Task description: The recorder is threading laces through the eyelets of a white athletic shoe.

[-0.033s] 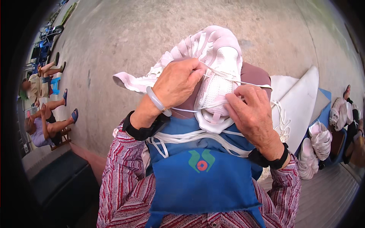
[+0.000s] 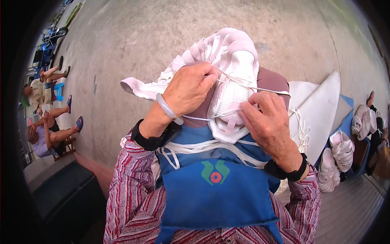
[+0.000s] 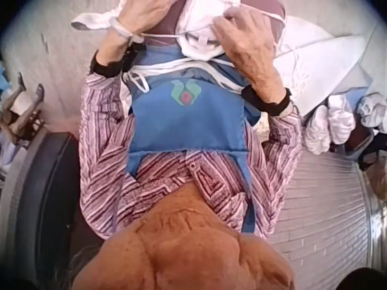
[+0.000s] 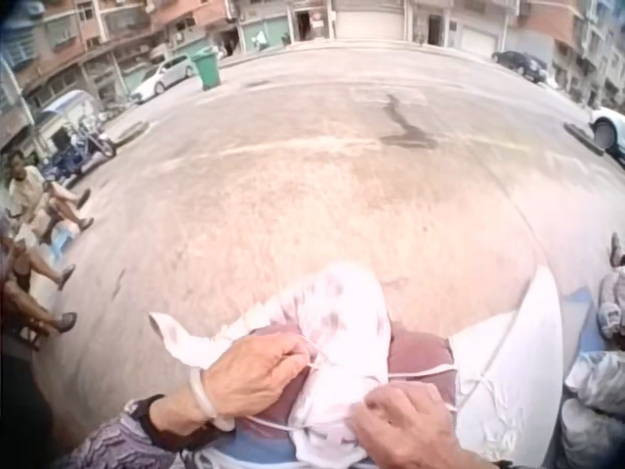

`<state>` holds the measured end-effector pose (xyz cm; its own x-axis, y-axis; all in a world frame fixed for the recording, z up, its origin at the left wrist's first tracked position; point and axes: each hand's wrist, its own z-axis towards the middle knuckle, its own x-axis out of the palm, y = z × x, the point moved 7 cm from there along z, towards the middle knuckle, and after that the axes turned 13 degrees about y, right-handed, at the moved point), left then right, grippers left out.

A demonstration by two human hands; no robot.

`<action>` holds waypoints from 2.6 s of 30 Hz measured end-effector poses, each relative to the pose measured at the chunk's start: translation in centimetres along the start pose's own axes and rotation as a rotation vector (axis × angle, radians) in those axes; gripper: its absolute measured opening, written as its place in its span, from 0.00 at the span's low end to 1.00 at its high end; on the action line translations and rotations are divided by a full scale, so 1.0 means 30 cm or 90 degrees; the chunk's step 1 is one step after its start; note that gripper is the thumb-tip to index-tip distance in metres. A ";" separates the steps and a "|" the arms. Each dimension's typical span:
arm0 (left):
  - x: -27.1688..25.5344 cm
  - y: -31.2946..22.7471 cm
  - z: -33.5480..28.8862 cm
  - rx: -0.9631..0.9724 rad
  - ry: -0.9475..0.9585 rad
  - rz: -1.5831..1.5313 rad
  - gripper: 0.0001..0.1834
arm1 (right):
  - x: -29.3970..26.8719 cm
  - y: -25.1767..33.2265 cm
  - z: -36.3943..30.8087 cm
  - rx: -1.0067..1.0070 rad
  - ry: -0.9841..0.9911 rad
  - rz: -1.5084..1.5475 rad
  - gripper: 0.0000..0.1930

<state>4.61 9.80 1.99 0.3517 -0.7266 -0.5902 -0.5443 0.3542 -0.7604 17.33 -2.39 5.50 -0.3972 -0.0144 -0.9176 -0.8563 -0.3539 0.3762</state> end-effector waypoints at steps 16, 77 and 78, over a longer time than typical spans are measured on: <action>0.021 0.017 0.044 0.051 0.053 -0.022 0.12 | -0.020 -0.143 -0.074 0.160 -0.001 0.158 0.13; 0.070 -0.140 -0.101 0.187 -0.240 0.317 0.14 | 0.006 -0.167 0.008 0.223 -0.034 0.214 0.09; 0.071 -0.133 -0.099 0.185 -0.239 0.316 0.14 | -0.002 -0.176 0.014 0.223 -0.033 0.215 0.09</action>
<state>5.28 5.08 4.58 0.3825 -0.2024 -0.9015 -0.5009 0.7745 -0.3864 21.73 -0.12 3.62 -0.6800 -0.0251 -0.7328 -0.7330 -0.0017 0.6803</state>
